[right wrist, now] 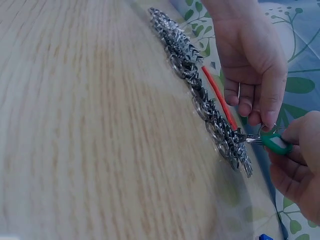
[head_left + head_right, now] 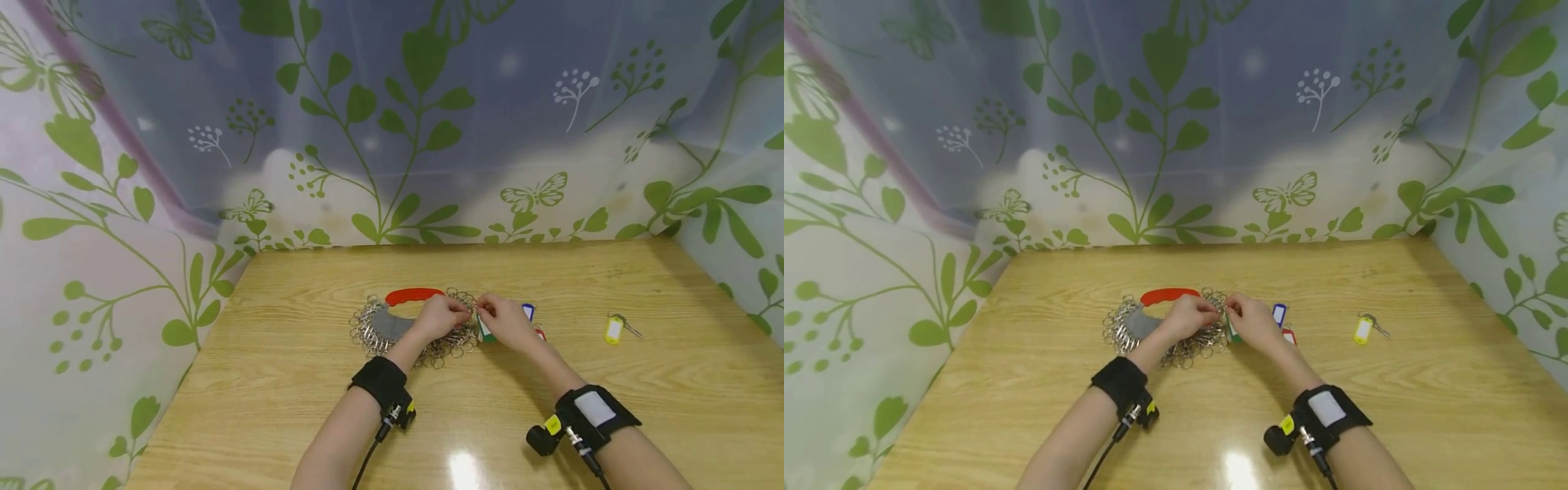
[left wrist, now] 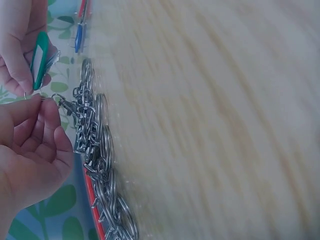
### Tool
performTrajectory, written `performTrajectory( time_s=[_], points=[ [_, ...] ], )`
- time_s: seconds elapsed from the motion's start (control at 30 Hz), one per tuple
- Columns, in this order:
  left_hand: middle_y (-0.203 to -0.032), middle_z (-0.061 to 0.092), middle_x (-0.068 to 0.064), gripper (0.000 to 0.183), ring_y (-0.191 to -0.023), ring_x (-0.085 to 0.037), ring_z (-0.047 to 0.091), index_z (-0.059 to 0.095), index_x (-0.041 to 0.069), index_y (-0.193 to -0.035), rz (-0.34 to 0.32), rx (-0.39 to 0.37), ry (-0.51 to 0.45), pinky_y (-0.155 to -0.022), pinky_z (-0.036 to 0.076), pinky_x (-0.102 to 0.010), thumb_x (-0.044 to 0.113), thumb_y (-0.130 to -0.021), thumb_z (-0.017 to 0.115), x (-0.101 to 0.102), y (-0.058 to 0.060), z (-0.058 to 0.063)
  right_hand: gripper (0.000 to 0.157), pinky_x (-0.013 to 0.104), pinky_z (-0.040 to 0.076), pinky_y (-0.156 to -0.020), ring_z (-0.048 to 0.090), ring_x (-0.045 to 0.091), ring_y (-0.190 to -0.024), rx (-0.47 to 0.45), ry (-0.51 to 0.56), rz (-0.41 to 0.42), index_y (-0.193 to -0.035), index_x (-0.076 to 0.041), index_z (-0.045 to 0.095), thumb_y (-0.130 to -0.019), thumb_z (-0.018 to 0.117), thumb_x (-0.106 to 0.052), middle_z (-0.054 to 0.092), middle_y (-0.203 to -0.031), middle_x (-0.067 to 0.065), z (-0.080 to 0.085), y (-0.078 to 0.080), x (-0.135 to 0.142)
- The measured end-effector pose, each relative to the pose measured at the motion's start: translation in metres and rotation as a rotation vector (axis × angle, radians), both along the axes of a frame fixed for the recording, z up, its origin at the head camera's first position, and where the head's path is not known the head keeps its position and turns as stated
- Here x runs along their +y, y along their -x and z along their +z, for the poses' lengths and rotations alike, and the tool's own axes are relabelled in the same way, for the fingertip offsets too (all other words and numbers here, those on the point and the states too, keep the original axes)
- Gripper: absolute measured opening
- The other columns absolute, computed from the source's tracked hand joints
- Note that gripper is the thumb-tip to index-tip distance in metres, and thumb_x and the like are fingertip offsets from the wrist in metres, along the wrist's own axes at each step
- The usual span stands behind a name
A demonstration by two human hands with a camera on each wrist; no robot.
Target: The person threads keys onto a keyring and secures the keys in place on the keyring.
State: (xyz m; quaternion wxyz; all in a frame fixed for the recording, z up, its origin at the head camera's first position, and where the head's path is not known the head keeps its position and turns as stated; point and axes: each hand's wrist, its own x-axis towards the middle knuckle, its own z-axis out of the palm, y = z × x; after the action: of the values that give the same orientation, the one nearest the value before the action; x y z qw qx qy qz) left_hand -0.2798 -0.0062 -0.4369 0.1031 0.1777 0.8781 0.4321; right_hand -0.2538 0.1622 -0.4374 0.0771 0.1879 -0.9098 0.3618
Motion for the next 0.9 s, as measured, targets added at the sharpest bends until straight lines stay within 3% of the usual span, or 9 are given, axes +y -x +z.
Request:
performTrajectory(
  time_s=[0.17,0.4,0.9],
  points=[
    [-0.067,0.059,-0.001,0.020,-0.053,-0.011,0.044,0.071,0.005,-0.087,0.005,0.006,0.007,-0.050,0.033,-0.021,0.018,-0.093,0.058,0.0013,0.0001,0.0012,0.009,0.029,0.041,-0.053,0.051,0.012,-0.059,0.013,-0.015,0.000,-0.096,0.001,0.061,-0.091,0.055,-0.005,0.062,-0.078,0.007,0.0003,0.0008,-0.0018],
    [-0.067,0.060,0.000,0.021,-0.053,-0.011,0.046,0.072,0.004,-0.086,0.025,-0.016,-0.004,-0.048,0.033,-0.021,0.018,-0.093,0.057,0.0004,-0.0001,0.0024,0.007,0.028,0.037,-0.049,0.045,0.010,-0.053,0.074,-0.070,0.027,-0.097,-0.002,0.060,-0.092,0.055,-0.003,0.057,-0.071,0.002,0.0012,-0.0011,-0.0048],
    [-0.065,0.060,-0.005,0.025,-0.050,-0.012,0.042,0.071,0.002,-0.082,0.058,-0.042,-0.048,-0.047,0.031,-0.022,0.018,-0.094,0.057,0.0010,-0.0021,0.0028,0.007,0.029,0.043,-0.054,0.055,0.013,-0.063,0.175,-0.100,0.071,-0.096,-0.002,0.062,-0.090,0.057,-0.003,0.065,-0.084,0.009,-0.0011,-0.0019,-0.0038]
  ],
)
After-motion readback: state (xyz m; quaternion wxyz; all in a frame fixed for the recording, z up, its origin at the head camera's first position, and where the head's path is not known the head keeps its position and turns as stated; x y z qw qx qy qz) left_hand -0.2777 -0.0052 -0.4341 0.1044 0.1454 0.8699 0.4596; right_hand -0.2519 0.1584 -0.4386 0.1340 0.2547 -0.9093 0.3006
